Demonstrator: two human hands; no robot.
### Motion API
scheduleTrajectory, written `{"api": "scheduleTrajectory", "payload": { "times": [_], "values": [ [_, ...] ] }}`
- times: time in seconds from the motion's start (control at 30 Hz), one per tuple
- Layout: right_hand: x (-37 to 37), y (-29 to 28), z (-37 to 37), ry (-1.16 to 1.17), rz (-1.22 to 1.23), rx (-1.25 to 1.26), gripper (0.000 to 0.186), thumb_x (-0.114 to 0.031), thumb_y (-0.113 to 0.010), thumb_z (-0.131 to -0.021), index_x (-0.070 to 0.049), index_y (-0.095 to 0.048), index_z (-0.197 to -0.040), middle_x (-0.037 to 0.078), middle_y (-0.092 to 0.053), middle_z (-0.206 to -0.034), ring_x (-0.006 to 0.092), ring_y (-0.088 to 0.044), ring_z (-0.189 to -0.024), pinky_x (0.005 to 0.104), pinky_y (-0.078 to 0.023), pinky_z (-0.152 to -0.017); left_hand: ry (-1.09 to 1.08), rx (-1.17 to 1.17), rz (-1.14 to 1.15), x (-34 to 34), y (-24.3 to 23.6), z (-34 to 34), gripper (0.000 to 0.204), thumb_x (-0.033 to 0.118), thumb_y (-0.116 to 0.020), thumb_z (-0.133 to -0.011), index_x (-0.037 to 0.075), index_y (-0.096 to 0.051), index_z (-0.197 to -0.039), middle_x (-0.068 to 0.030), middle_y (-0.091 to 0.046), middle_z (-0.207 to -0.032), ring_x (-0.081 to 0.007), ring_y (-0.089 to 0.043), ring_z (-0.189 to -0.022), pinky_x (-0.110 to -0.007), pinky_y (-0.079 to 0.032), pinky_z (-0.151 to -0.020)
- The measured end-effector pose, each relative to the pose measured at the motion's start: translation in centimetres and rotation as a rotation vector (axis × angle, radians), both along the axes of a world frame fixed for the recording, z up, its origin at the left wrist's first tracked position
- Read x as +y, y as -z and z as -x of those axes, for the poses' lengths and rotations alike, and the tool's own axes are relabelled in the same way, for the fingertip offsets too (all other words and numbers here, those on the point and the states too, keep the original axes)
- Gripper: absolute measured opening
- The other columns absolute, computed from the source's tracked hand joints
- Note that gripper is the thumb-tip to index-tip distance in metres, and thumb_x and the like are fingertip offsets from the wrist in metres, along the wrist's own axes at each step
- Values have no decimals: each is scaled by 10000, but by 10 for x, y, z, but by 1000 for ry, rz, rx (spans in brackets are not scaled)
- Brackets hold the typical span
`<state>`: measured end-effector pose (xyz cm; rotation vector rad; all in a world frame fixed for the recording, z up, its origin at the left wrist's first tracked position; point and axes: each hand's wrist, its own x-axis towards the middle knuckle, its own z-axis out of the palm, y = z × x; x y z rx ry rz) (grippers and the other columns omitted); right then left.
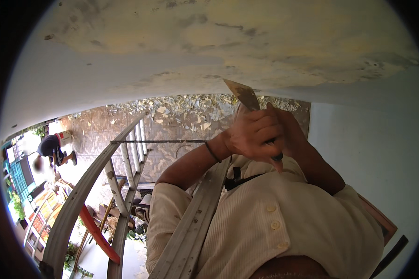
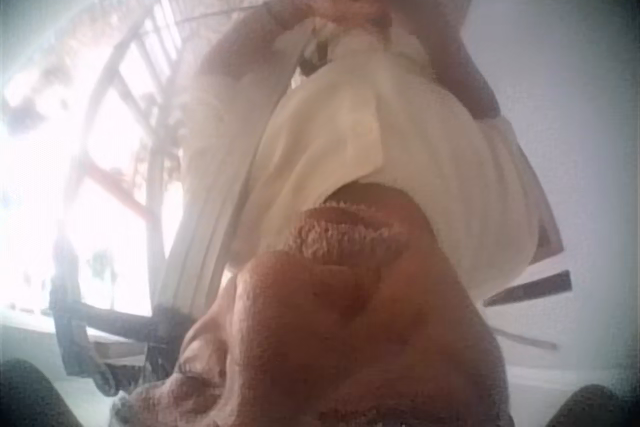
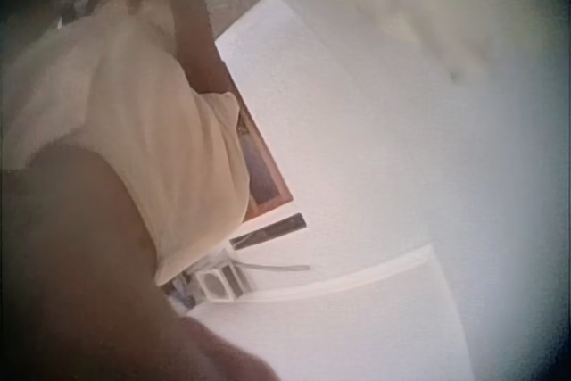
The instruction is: The person stands on a ladder and uses a putty knife to apply and smooth a yellowish plaster-like compound onto a ceiling. They repeatedly spread the material, scrape excess, and occasionally wipe the surface with their hand to check smoothness.
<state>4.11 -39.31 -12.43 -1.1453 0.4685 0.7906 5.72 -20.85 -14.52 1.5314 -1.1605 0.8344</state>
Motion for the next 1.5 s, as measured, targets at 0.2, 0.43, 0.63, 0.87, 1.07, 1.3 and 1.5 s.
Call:
{"api": "scheduleTrajectory", "payload": {
  "times": [0.2, 0.43, 0.63, 0.87, 1.07, 1.3, 1.5],
  "values": [
    [5, -3, 16, -77, -50, -133, 247, -289, -596, -1089, -67, -662, -1175, 26, -664, -1031, 111, -684, -998, 318, -576, -896, -34, 54, -196, -10, 6, 11, 524, 627, -857, -730, 202, -672, -973, -62, -637, -1107, -303, -621, -1144, -478, -518, -980],
    [4, 35, -16, 37, -518, 178, 324, -312, -621, -1095, -61, -625, -1300, 55, -666, -971, 135, -666, -798, 286, -577, -663, -389, 273, 158, 11, 19, 6, 462, 474, -877, -813, 138, -685, -1066, -123, -611, -1194, -304, -607, -1182, -502, -514, -987],
    [29, -6, -47, -79, -17, 0, 366, -365, -625, -1103, -59, -630, -1303, 56, -649, -867, 105, -580, -572, 260, -462, -436, -143, 1249, 640, 7, 47, 2, 526, 191, -709, -1044, -42, -470, -1450, -230, -541, -1434, -311, -552, -1363, -455, -471, -1130],
    [50, -3, -64, -162, 298, -217, 454, -297, -591, -1120, -69, -588, -1513, 10, -624, -826, 79, -534, -505, 261, -450, -436, -158, 1131, 317, 5, 49, -8, 835, 278, -671, -1043, -24, -235, -1689, -332, -293, -1712, -402, -450, -1524, -434, -470, -1156],
    [44, 2, -74, -246, 348, -321, 454, -249, -573, -1127, -146, -572, -1568, -27, -604, -821, 66, -510, -498, 252, -443, -446, -145, 1173, 252, 5, 56, -16, 929, 331, -674, -1023, 24, -138, -1717, -359, -220, -1724, -433, -419, -1536, -449, -510, -1120],
    [51, 9, -80, -317, 406, -365, 444, -240, -557, -1135, -138, -574, -1567, -44, -564, -753, 59, -499, -504, 255, -439, -457, -268, 1069, 214, 1, 76, -21, 985, 374, -697, -989, -5, -140, -1707, -359, -220, -1720, -480, -322, -1569, -473, -429, -1204],
    [47, 25, -77, -297, 339, -396, 444, -217, -532, -1141, -122, -562, -1574, -45, -567, -759, 54, -482, -509, 253, -423, -461, -259, 1066, 216, 2, 76, -22, 983, 343, -722, -971, -75, -180, -1676, -363, -229, -1715, -457, -258, -1598, -455, -342, -1262]
  ]
}}
